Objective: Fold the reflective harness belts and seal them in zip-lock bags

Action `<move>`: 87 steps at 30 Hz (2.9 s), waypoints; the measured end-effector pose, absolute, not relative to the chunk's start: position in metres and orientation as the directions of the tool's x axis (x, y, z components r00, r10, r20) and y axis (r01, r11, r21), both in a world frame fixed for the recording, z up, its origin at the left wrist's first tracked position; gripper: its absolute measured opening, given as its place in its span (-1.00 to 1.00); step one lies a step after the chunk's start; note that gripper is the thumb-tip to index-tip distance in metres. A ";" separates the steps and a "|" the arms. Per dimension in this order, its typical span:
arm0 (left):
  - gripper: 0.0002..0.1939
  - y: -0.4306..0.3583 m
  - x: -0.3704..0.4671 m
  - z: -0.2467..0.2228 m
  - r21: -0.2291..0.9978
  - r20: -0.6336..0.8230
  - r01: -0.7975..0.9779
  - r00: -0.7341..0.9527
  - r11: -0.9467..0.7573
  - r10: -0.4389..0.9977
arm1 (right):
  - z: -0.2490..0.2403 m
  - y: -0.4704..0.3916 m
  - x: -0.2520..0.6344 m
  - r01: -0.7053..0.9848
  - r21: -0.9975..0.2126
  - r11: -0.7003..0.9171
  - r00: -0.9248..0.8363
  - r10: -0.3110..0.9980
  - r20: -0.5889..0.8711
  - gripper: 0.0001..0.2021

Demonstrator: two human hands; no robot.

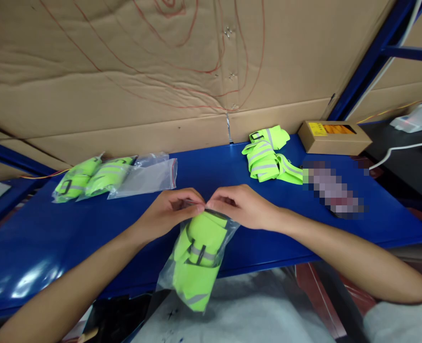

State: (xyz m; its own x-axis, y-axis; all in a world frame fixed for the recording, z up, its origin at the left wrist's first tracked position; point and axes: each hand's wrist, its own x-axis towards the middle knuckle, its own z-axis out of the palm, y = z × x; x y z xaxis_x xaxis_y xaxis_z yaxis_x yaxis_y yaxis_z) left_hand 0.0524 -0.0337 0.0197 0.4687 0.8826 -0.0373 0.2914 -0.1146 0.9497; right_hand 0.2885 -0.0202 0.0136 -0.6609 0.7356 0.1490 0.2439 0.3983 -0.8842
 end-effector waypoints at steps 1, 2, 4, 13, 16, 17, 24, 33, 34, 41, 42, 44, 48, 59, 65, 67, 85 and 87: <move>-0.73 -0.033 0.052 0.021 0.951 -0.016 0.285 0.443 -0.123 0.896 | 0.015 -0.018 0.291 0.241 -0.903 0.355 -0.659 0.743 0.116 -0.69; -0.74 -0.032 0.051 0.022 0.952 0.007 0.277 0.411 -0.132 0.912 | 0.017 -0.016 0.293 0.244 -0.913 0.326 -0.654 0.751 0.093 -0.67; -0.76 -0.029 0.048 0.022 0.959 0.066 0.243 0.308 -0.145 0.949 | 0.020 -0.013 0.299 0.261 -0.916 0.306 -0.627 0.775 0.080 -0.65; -0.84 -0.017 0.035 0.016 0.968 0.232 0.097 0.009 -0.231 0.973 | 0.022 -0.006 0.302 0.155 -0.951 0.266 -0.474 0.865 0.165 -0.63; -0.83 -0.021 0.036 0.017 0.953 0.277 0.114 0.061 -0.282 0.959 | 0.021 -0.010 0.300 0.131 -0.948 0.290 -0.469 0.861 0.199 -0.65; -0.83 -0.023 0.037 0.018 0.953 0.278 0.106 0.075 -0.285 0.958 | 0.020 -0.011 0.299 0.133 -0.943 0.304 -0.468 0.859 0.210 -0.67; -0.67 -0.023 0.043 0.023 0.997 -0.062 -0.033 0.231 0.072 0.971 | 0.016 -0.015 0.301 0.272 -0.816 0.510 -0.465 0.812 0.352 -0.82; -0.66 -0.024 0.046 0.019 0.993 -0.110 0.066 0.228 0.098 0.967 | 0.013 -0.010 0.299 0.244 -0.883 0.402 -0.467 0.846 0.256 -0.79; -0.67 -0.024 0.047 0.019 0.993 -0.101 0.084 0.240 0.083 0.965 | 0.012 -0.010 0.298 0.238 -0.891 0.386 -0.470 0.849 0.241 -0.79; -0.70 -0.025 0.046 0.016 0.989 -0.061 0.150 0.264 0.021 0.963 | 0.011 -0.012 0.298 0.276 -0.879 0.390 -0.483 0.846 0.224 -0.82; -0.70 -0.025 0.046 0.015 0.988 -0.061 0.152 0.262 0.021 0.963 | 0.011 -0.011 0.298 0.264 -0.887 0.379 -0.486 0.846 0.216 -0.80; -0.69 -0.024 0.045 0.015 0.988 -0.063 0.151 0.258 0.024 0.964 | 0.010 -0.009 0.298 0.224 -0.914 0.339 -0.493 0.848 0.194 -0.76; -0.71 -0.025 0.046 0.014 0.989 -0.065 0.146 0.260 0.027 0.963 | 0.010 -0.007 0.298 0.179 -0.944 0.277 -0.517 0.843 0.150 -0.71; -0.73 -0.027 0.048 0.015 0.988 -0.058 0.156 0.307 0.010 0.950 | 0.012 -0.011 0.296 0.206 -0.934 0.293 -0.541 0.829 0.141 -0.77; -0.73 -0.030 0.051 0.016 0.988 -0.075 0.151 0.339 0.025 0.938 | 0.012 -0.012 0.294 0.210 -0.937 0.281 -0.545 0.829 0.126 -0.80; -0.74 -0.030 0.051 0.017 0.989 -0.074 0.149 0.349 0.023 0.934 | 0.012 -0.014 0.295 0.227 -0.928 0.294 -0.539 0.832 0.132 -0.81; -0.77 -0.032 0.053 0.016 0.984 -0.063 0.176 0.420 -0.013 0.905 | 0.006 -0.008 0.294 0.209 -0.948 0.239 -0.627 0.777 0.058 -0.71; -0.77 -0.032 0.052 0.016 0.984 -0.071 0.178 0.424 -0.006 0.903 | 0.007 -0.009 0.293 0.187 -0.958 0.218 -0.646 0.762 0.048 -0.71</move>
